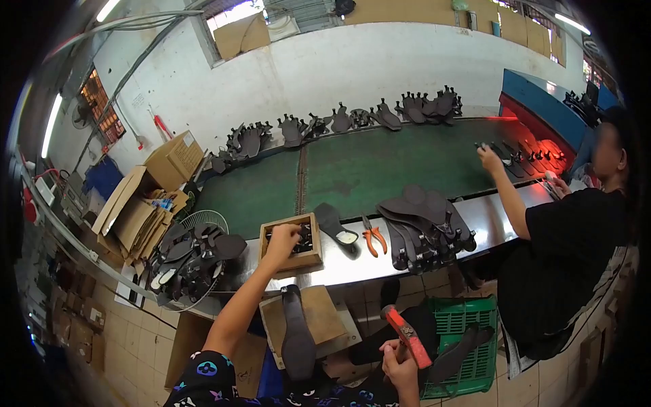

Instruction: Hammering and trimming the edges of shoe soles at a manufacturing workbench.

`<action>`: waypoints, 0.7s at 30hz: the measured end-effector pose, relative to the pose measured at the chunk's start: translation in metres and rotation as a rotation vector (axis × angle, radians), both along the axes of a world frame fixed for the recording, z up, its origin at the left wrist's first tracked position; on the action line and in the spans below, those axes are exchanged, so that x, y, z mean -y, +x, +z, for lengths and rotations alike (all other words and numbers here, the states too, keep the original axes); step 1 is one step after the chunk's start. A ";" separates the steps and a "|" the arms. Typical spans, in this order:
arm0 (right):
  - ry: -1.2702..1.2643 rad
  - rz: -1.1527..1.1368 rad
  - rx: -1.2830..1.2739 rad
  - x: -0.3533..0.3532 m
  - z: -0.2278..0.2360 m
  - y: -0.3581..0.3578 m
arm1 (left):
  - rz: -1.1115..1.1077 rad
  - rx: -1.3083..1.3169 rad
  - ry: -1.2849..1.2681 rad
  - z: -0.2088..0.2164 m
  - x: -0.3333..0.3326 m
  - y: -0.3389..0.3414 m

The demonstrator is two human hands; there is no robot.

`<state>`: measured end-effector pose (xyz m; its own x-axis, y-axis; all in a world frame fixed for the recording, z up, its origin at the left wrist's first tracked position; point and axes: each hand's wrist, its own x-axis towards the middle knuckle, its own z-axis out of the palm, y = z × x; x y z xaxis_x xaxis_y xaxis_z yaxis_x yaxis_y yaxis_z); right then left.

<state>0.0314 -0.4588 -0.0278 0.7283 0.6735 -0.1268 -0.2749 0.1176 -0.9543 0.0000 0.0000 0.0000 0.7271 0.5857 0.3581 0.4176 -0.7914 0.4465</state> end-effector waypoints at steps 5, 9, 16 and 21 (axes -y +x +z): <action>-0.061 0.040 -0.042 -0.001 0.008 0.002 | 0.074 0.508 -0.461 -0.011 0.027 -0.029; 0.188 0.086 -0.006 -0.030 0.029 0.002 | -0.085 0.238 -0.146 -0.006 0.019 -0.037; 0.116 0.069 0.131 -0.039 0.048 -0.001 | -0.276 -0.250 -0.209 0.024 0.007 0.010; 0.061 0.171 0.329 -0.035 0.068 0.002 | -0.221 0.040 -0.050 0.015 -0.004 -0.013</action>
<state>0.0329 -0.4243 0.0402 0.6001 0.7877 0.1392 0.0244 0.1559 -0.9875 -0.0132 0.0036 0.0155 0.8256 0.4317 0.3634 0.2181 -0.8380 0.5002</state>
